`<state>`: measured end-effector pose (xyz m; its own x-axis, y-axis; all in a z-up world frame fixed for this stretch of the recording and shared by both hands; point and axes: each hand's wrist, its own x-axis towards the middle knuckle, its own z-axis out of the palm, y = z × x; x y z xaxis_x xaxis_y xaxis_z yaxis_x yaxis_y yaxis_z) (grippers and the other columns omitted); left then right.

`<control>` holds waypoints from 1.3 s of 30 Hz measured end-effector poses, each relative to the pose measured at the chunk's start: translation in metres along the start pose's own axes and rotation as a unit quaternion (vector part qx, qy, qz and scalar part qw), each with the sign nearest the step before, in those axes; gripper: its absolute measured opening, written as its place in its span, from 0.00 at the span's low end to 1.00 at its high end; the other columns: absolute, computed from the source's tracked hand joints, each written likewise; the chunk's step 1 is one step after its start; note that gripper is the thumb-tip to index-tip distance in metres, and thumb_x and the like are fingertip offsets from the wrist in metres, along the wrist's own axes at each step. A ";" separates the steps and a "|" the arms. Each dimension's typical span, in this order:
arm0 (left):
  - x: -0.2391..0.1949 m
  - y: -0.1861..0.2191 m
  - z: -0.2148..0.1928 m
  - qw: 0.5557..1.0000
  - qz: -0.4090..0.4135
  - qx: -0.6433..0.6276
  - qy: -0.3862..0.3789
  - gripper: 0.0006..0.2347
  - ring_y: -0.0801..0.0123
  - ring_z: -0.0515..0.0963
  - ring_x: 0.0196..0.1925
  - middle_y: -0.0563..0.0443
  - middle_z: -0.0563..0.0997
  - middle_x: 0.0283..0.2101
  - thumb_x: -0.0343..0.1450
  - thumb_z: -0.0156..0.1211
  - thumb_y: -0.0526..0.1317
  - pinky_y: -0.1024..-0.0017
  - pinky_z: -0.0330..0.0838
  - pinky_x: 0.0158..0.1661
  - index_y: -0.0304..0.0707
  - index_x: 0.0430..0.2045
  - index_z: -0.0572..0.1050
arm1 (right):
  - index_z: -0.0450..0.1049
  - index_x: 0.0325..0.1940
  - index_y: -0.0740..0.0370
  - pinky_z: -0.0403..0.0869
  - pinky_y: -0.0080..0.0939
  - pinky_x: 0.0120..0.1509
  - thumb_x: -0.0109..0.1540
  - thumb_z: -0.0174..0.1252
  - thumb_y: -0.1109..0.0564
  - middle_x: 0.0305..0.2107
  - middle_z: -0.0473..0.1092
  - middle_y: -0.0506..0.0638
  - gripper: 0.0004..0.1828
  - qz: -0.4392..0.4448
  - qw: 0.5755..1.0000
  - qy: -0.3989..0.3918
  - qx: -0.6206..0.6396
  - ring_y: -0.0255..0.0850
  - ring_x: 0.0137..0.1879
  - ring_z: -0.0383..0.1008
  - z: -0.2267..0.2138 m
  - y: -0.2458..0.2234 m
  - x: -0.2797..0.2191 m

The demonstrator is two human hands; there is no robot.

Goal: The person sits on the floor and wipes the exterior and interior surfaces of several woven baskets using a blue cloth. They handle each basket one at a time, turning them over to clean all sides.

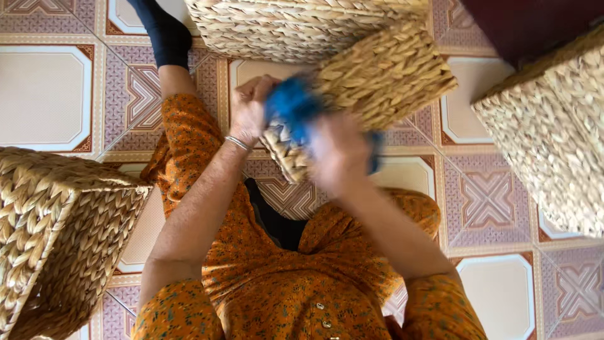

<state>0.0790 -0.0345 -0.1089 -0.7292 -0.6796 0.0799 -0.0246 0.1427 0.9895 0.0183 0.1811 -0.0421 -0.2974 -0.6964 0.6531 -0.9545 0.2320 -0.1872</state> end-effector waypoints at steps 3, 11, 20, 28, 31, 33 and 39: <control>0.000 -0.002 -0.003 0.999 0.040 -0.003 -0.001 0.16 0.74 0.82 0.38 0.48 0.86 0.35 0.78 0.50 0.45 0.73 0.76 0.42 0.30 0.37 0.83 | 0.77 0.49 0.61 0.73 0.44 0.37 0.62 0.62 0.61 0.39 0.69 0.55 0.11 -0.065 0.997 0.001 0.043 0.45 0.39 0.70 -0.020 -0.050 -0.011; -0.003 0.007 0.002 0.999 -0.029 0.015 -0.024 0.14 0.72 0.82 0.36 0.47 0.86 0.34 0.75 0.59 0.47 0.73 0.78 0.41 0.31 0.39 0.82 | 0.75 0.50 0.60 0.78 0.47 0.41 0.60 0.62 0.58 0.46 0.72 0.62 0.14 0.019 0.994 0.058 -0.092 0.52 0.47 0.76 -0.022 0.081 -0.009; 0.001 -0.002 0.005 0.998 -0.063 0.006 0.007 0.11 0.69 0.77 0.25 0.43 0.83 0.26 0.74 0.61 0.43 0.69 0.75 0.30 0.35 0.36 0.85 | 0.70 0.63 0.61 0.76 0.59 0.52 0.74 0.56 0.46 0.50 0.66 0.64 0.19 0.204 0.953 0.103 -0.199 0.57 0.56 0.70 -0.013 0.193 -0.031; -0.001 -0.007 0.002 1.000 -0.013 0.007 0.010 0.11 0.78 0.75 0.29 0.51 0.83 0.29 0.77 0.60 0.41 0.75 0.71 0.33 0.30 0.36 0.84 | 0.77 0.53 0.55 0.73 0.55 0.42 0.56 0.62 0.62 0.39 0.69 0.58 0.20 0.102 0.990 -0.084 0.042 0.53 0.45 0.71 -0.028 -0.038 -0.052; -0.005 -0.008 -0.002 0.998 0.038 -0.045 -0.003 0.11 0.83 0.77 0.35 0.56 0.84 0.33 0.78 0.59 0.40 0.78 0.73 0.38 0.27 0.38 0.82 | 0.77 0.53 0.54 0.76 0.53 0.47 0.54 0.61 0.62 0.44 0.70 0.57 0.22 -0.005 0.996 0.001 0.086 0.51 0.47 0.71 -0.035 -0.041 -0.057; -0.005 -0.009 -0.002 0.999 0.032 -0.039 -0.009 0.11 0.82 0.75 0.33 0.57 0.82 0.31 0.78 0.60 0.40 0.78 0.70 0.36 0.27 0.39 0.83 | 0.76 0.51 0.54 0.76 0.48 0.44 0.57 0.63 0.61 0.45 0.71 0.57 0.17 -0.030 0.997 0.016 0.064 0.48 0.46 0.72 -0.032 -0.011 -0.062; -0.004 -0.004 -0.001 0.999 0.022 -0.046 -0.002 0.10 0.82 0.74 0.30 0.57 0.82 0.29 0.77 0.61 0.39 0.78 0.70 0.32 0.28 0.38 0.83 | 0.73 0.60 0.59 0.79 0.46 0.48 0.69 0.57 0.55 0.50 0.70 0.61 0.15 0.104 0.963 0.121 -0.216 0.52 0.53 0.74 -0.029 0.167 -0.062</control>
<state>0.0829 -0.0330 -0.1133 -0.7313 -0.6708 0.1231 0.0701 0.1056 0.9919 -0.1223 0.2825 -0.0924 -0.4177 -0.4382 0.7959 -0.7616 0.6466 -0.0438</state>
